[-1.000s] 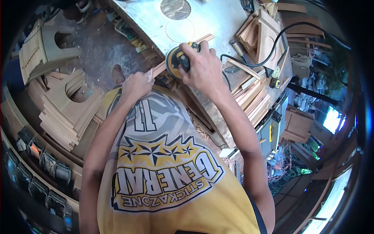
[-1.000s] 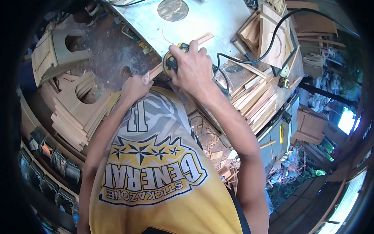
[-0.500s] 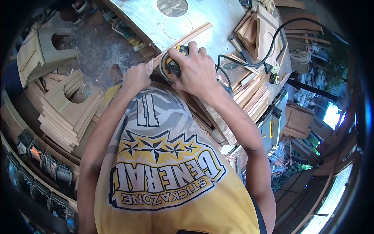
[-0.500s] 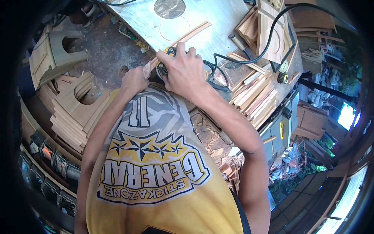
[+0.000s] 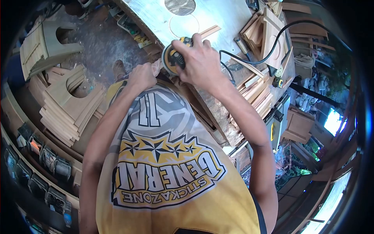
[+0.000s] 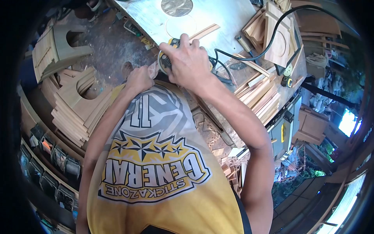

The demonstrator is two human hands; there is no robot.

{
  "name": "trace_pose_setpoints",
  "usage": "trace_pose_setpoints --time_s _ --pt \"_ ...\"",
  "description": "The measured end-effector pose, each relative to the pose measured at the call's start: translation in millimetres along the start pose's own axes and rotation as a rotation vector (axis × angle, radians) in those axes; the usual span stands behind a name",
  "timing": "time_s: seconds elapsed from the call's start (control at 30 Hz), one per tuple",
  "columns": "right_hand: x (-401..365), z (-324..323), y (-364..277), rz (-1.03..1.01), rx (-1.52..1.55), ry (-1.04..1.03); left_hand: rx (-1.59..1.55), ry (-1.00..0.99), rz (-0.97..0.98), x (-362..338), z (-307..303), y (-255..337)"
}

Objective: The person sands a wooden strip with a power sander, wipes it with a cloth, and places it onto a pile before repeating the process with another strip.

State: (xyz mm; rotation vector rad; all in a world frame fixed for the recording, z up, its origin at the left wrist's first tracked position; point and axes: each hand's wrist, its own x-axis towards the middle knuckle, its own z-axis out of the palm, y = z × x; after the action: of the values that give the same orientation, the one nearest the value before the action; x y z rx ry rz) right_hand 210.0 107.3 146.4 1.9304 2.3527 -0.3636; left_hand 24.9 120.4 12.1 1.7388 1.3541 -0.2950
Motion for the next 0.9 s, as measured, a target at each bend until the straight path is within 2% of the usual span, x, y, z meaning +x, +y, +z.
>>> trace_pose_setpoints --time_s 0.23,0.47,0.53,0.67,0.73,0.9 --pt "-0.7 1.1 -18.1 -0.037 0.033 -0.02 -0.045 -0.011 -0.026 5.8 4.7 2.0" --pt "0.0 2.4 -10.2 0.001 0.051 0.014 0.004 -0.074 -0.042 3.1 -0.4 6.6" --pt "-4.7 5.3 -17.6 -0.055 0.007 0.071 -0.009 -0.055 -0.013 5.6 2.2 4.6" --pt "0.0 6.7 -10.0 0.019 0.011 0.019 -0.03 -0.089 -0.043 -1.1 -3.8 8.7" --pt "-1.0 6.2 -6.5 0.015 0.023 0.066 -0.04 -0.107 -0.039 -1.2 -4.2 10.7" --pt "-12.3 7.2 -16.9 -0.044 0.081 0.075 -0.047 -0.063 -0.03 2.4 1.1 5.4"
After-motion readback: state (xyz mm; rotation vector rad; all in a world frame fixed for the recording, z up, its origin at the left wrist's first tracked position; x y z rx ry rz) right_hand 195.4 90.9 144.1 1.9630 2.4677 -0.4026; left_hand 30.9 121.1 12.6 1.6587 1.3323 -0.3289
